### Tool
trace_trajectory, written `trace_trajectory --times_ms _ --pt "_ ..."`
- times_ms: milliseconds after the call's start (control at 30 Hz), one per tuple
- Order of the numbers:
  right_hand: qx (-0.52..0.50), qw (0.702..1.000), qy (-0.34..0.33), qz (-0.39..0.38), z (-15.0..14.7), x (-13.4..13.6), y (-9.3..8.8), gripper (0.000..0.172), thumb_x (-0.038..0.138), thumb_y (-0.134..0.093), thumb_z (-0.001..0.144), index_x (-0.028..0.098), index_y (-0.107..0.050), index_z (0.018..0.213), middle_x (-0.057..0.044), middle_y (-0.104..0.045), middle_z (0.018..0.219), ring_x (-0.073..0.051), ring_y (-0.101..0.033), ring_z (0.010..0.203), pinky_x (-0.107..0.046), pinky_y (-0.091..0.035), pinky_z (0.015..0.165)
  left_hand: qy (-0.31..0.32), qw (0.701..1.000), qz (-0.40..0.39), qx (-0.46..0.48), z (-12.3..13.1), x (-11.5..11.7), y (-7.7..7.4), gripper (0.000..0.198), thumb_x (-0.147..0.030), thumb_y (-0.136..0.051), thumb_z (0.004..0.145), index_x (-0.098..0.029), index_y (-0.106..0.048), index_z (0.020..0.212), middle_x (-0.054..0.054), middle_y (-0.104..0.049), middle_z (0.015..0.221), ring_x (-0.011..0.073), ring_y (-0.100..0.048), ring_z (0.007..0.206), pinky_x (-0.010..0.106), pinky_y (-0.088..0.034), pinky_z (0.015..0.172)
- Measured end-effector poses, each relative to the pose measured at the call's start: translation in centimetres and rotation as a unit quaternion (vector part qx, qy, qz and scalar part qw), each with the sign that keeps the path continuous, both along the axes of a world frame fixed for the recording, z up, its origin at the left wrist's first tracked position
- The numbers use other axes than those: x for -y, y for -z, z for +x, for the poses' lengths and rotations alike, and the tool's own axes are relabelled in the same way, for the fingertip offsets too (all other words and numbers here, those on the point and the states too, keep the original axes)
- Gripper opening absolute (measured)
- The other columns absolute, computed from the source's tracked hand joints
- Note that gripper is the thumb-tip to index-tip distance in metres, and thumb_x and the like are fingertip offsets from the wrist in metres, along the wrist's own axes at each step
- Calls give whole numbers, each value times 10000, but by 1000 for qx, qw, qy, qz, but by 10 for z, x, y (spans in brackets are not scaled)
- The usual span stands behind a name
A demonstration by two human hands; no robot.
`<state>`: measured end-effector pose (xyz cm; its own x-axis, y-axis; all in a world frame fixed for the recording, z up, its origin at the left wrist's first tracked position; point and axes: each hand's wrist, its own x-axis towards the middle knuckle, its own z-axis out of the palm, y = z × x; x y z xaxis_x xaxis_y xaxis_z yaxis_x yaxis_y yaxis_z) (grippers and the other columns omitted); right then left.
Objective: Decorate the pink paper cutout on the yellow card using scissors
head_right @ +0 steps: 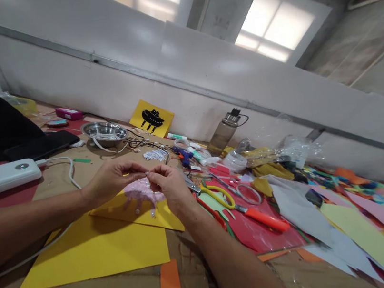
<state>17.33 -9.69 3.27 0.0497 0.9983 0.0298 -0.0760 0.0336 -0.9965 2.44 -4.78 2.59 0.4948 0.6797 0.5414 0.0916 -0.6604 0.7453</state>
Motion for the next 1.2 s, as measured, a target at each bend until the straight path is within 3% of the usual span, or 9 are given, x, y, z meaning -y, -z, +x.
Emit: trace_trajectory --times_ms 200,367,567,833,1200 --pt "8 1000 6 8 -1 0 0 149 251 -657 564 176 -530 587 64 -477 503 -66 -379 470 -234 -269 492 40 996 -70 26 2 -1 5 168 -273 -601 753 -149 -694 818 32 -703 758 113 -614 657 196 -470 576" --pt "6 1000 -5 -2 -1 1 0 181 291 -680 576 173 -548 615 57 -487 516 -69 -392 480 -230 -280 497 29 993 -112 38 2 -1 4 142 -245 -620 730 -134 -682 795 31 -695 730 108 -605 634 197 -465 561" --pt "-9 999 -10 -32 0 2 -1 244 333 -713 556 167 -559 646 53 -491 561 -72 -432 511 -232 -342 527 19 997 -66 33 2 2 -1 122 -233 -616 739 -140 -680 784 25 -699 751 108 -619 676 199 -483 624" --pt "-7 999 -13 -32 -1 2 0 238 327 -697 577 167 -528 630 59 -479 550 -69 -430 498 -227 -335 516 7 1000 -14 10 1 1 0 129 -230 -607 750 -141 -688 797 33 -701 760 111 -623 681 205 -489 647" --pt "34 999 -4 -7 -2 1 2 125 239 -598 576 171 -494 587 79 -436 455 -54 -371 441 -212 -265 466 -5 1000 -25 -18 1 5 -1 122 -223 -625 732 -146 -700 788 19 -716 732 104 -628 646 180 -474 582"
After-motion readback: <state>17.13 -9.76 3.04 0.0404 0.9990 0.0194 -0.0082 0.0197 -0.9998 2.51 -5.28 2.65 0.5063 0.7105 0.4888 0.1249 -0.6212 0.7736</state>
